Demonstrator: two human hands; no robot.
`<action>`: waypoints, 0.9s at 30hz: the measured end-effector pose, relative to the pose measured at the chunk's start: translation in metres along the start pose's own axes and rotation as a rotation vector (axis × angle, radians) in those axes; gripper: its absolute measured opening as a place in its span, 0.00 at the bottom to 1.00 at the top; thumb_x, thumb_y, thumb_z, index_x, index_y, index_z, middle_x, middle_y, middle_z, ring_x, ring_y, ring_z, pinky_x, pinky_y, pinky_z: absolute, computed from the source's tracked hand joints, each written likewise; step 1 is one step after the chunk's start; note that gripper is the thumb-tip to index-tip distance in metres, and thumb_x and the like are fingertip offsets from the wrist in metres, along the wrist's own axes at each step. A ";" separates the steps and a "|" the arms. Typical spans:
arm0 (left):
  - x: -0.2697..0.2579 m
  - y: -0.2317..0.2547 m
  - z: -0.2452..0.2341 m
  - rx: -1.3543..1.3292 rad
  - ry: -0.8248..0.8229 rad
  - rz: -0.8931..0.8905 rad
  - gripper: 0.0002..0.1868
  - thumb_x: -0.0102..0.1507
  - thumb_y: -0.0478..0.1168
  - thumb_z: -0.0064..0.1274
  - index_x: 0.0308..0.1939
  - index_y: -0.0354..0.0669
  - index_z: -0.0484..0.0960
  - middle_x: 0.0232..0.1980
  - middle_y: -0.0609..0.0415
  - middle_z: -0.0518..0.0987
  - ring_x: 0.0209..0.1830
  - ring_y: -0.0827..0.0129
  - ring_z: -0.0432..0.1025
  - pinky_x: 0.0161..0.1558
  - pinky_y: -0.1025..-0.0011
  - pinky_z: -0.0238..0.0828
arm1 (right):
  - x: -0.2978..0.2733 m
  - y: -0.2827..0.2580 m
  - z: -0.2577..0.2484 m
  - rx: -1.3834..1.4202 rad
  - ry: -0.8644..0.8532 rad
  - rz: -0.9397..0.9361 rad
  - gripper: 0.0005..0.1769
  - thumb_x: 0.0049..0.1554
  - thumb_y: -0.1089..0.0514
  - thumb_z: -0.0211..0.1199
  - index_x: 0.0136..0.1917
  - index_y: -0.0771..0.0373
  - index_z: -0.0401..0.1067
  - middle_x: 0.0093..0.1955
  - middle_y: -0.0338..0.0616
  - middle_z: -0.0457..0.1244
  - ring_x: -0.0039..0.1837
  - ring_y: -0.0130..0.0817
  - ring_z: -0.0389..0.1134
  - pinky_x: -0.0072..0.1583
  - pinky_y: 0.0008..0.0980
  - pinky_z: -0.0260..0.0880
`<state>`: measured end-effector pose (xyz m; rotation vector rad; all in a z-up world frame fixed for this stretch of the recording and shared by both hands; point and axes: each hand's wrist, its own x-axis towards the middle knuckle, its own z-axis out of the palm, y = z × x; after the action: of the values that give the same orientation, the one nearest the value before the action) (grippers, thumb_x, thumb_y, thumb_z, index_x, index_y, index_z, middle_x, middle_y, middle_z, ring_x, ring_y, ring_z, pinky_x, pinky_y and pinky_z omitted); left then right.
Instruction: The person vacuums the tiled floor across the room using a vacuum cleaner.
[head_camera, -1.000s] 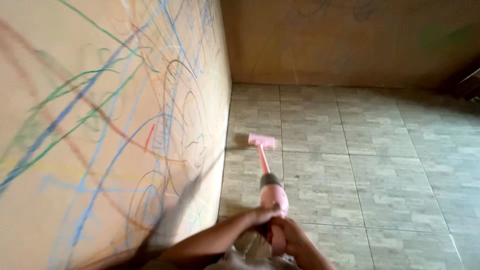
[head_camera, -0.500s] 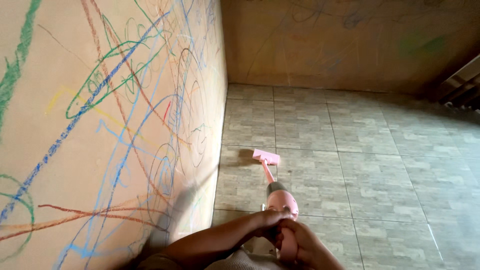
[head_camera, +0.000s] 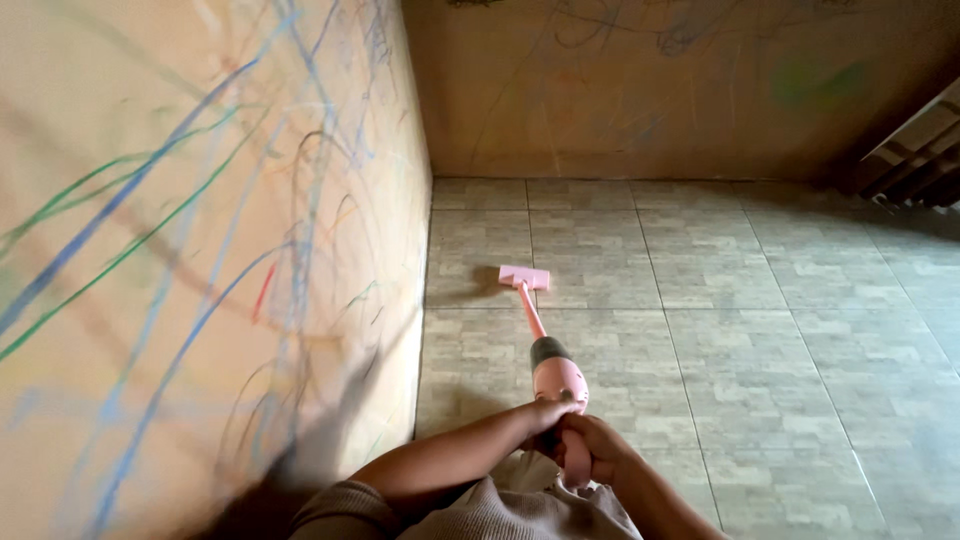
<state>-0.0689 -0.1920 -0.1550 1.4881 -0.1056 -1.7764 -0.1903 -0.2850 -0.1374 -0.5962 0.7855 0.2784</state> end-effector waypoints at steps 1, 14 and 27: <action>0.016 0.012 -0.006 -0.001 0.001 -0.003 0.43 0.67 0.73 0.43 0.55 0.30 0.72 0.29 0.48 0.76 0.21 0.64 0.75 0.26 0.65 0.81 | 0.011 -0.014 -0.006 0.001 -0.001 0.003 0.12 0.61 0.57 0.55 0.47 0.70 0.68 0.36 0.50 0.65 0.32 0.35 0.64 0.34 0.33 0.69; 0.227 0.263 -0.088 -0.259 0.261 0.097 0.36 0.62 0.67 0.56 0.56 0.38 0.77 0.37 0.44 0.80 0.26 0.62 0.75 0.24 0.67 0.70 | 0.212 -0.293 -0.065 -0.150 0.060 -0.156 0.17 0.62 0.52 0.54 0.46 0.70 0.71 0.35 0.53 0.66 0.33 0.42 0.67 0.33 0.38 0.67; 0.315 0.443 -0.156 -0.190 0.399 0.072 0.40 0.59 0.67 0.55 0.58 0.35 0.72 0.32 0.38 0.76 0.18 0.58 0.70 0.17 0.65 0.60 | 0.320 -0.480 -0.064 -0.242 0.095 -0.189 0.19 0.63 0.51 0.55 0.40 0.69 0.71 0.31 0.53 0.65 0.30 0.43 0.65 0.31 0.40 0.65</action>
<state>0.2951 -0.6202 -0.2178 1.6436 0.2035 -1.3627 0.2051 -0.7023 -0.2162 -0.9116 0.7864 0.1725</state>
